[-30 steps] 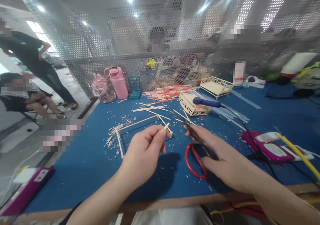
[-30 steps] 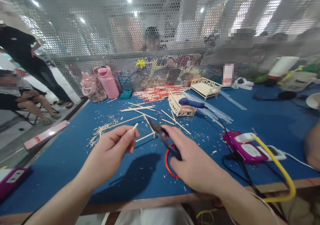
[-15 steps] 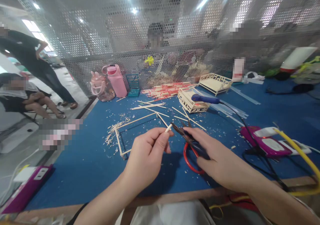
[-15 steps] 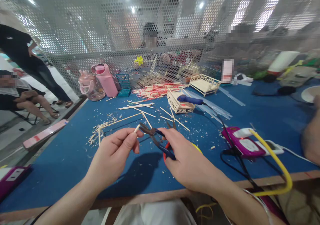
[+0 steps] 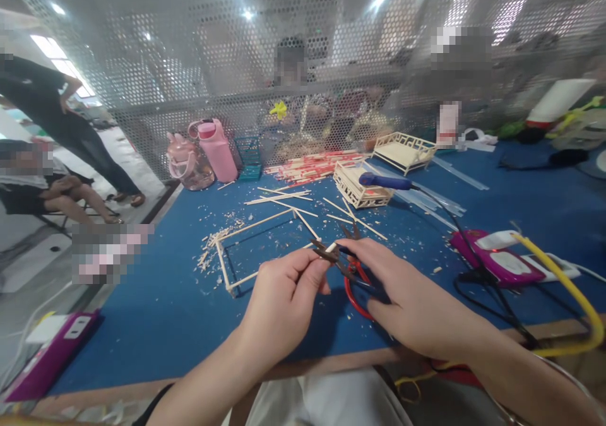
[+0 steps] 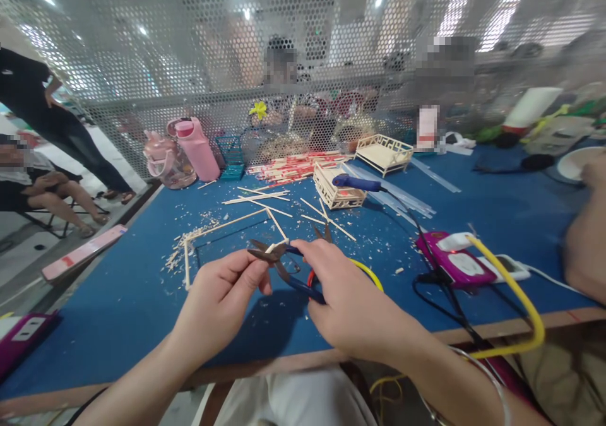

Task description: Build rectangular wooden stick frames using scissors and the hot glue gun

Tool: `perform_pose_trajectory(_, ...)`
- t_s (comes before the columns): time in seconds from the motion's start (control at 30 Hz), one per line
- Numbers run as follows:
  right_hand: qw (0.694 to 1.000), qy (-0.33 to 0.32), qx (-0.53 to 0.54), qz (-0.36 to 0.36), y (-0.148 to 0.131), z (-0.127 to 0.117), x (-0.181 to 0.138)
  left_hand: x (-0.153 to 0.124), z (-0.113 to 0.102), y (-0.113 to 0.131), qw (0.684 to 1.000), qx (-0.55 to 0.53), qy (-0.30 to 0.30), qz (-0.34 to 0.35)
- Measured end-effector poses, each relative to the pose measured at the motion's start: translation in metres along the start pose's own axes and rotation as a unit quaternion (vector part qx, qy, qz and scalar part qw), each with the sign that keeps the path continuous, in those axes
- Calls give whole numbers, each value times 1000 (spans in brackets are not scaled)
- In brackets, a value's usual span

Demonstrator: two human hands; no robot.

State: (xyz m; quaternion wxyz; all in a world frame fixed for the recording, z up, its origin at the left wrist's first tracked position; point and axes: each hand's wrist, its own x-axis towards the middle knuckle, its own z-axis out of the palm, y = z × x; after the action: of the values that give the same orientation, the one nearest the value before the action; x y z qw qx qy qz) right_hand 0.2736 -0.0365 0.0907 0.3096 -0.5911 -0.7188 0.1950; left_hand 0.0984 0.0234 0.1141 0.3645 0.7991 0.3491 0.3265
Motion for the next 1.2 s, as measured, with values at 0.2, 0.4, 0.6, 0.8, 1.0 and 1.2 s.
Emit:
perform_pose_trajectory(0.2, 1000, -1, 11, -4, 3, 1, -2, -1, -1, 2, 1000, 12, 7, 23)
perform_pose_trajectory(0.4, 999, 39, -29, -24, 8, 7, -2, -2, -1, 5, 998, 36, 10, 48)
perform_pose_trajectory(0.6, 993, 70, -57, -71, 11, 10, 9, 0, 2, 6, 998, 49, 18, 30)
perform_pose_trajectory(0.8, 990, 41, -80, -105, 19, 7, 15, -2, 8, 1, 998, 47, 26, -13)
perform_pose_trajectory(1.0, 995, 16, -80, -60, 26, 7, 13, 1, 11, -2, 999, 23, -3, -27)
perform_pose_trajectory(1.2, 998, -51, 30, 35, 16, 1, 11, 5, 5, -3, 998, -2, -43, -46)
